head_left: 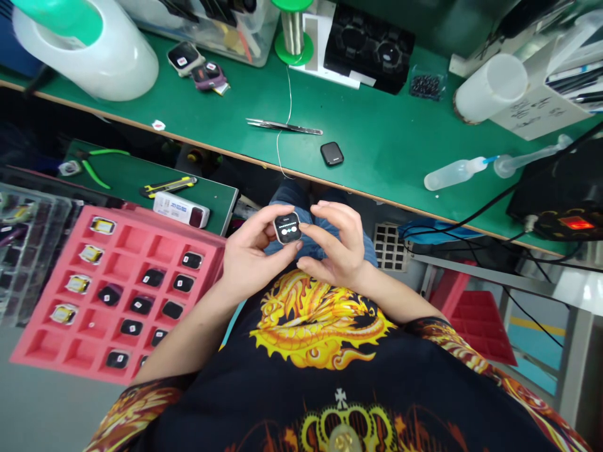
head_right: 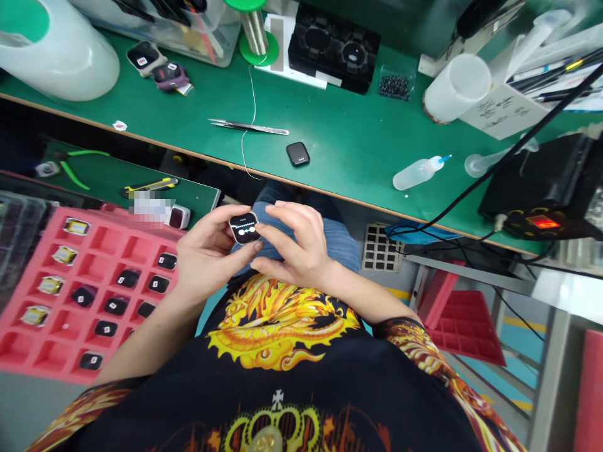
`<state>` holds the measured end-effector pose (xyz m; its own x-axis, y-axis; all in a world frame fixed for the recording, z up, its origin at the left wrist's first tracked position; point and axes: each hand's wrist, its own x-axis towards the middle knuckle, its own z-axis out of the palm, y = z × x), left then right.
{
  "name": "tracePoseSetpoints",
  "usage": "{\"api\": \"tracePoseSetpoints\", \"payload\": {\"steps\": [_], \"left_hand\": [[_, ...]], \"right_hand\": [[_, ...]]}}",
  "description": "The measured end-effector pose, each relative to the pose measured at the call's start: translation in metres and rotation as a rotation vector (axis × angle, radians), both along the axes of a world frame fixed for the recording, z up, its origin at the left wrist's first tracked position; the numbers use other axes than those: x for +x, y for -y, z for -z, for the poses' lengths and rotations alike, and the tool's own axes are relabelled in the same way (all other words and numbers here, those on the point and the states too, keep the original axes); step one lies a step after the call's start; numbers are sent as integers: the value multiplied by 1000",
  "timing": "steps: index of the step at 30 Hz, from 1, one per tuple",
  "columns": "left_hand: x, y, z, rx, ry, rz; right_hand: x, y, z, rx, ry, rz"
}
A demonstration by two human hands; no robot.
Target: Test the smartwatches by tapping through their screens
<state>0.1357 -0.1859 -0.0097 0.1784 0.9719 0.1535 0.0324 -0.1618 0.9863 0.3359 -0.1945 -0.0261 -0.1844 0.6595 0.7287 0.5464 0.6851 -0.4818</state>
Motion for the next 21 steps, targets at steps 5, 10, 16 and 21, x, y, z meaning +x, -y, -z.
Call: {"api": "tracePoseSetpoints", "payload": {"steps": [5,10,16,21], "left_hand": [[0,-1,-1,-16,10,-2],[0,-3,-1,-94,89,56],[0,-4,3,-117,144,108],[-4,-4,7,-162,151,149]], "right_hand": [[1,1,1,-83,-21,4],[-3,1,-3,-366,-230,-91],[-11,-1,1,-564,-404,-136],[-14,-2,7,-660,-515,-144]]}}
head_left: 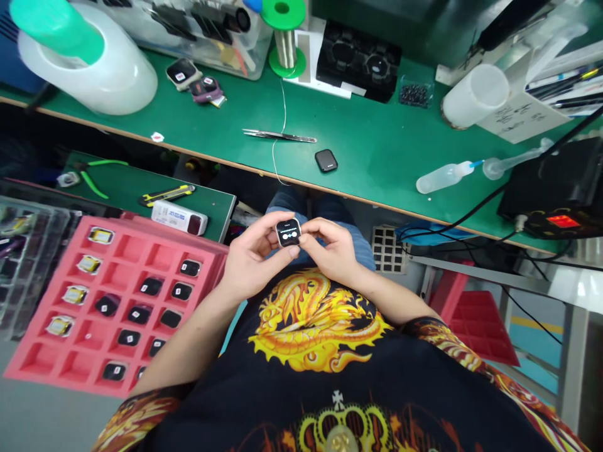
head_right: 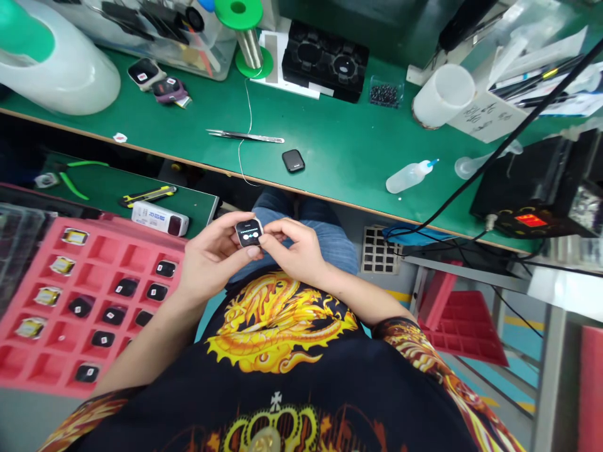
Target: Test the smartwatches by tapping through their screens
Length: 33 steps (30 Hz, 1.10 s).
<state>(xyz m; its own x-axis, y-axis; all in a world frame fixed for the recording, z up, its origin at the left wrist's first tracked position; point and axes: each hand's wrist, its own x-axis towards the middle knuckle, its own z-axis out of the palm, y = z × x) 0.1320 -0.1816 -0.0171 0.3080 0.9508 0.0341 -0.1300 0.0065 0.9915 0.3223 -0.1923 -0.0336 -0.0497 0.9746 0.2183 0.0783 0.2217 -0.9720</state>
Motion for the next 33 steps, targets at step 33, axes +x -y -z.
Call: {"api": "tracePoseSetpoints", "payload": {"steps": [33], "left_hand": [[6,-4,7,36,-6,-109]], "right_hand": [[3,0,-2,164,66,47]]}}
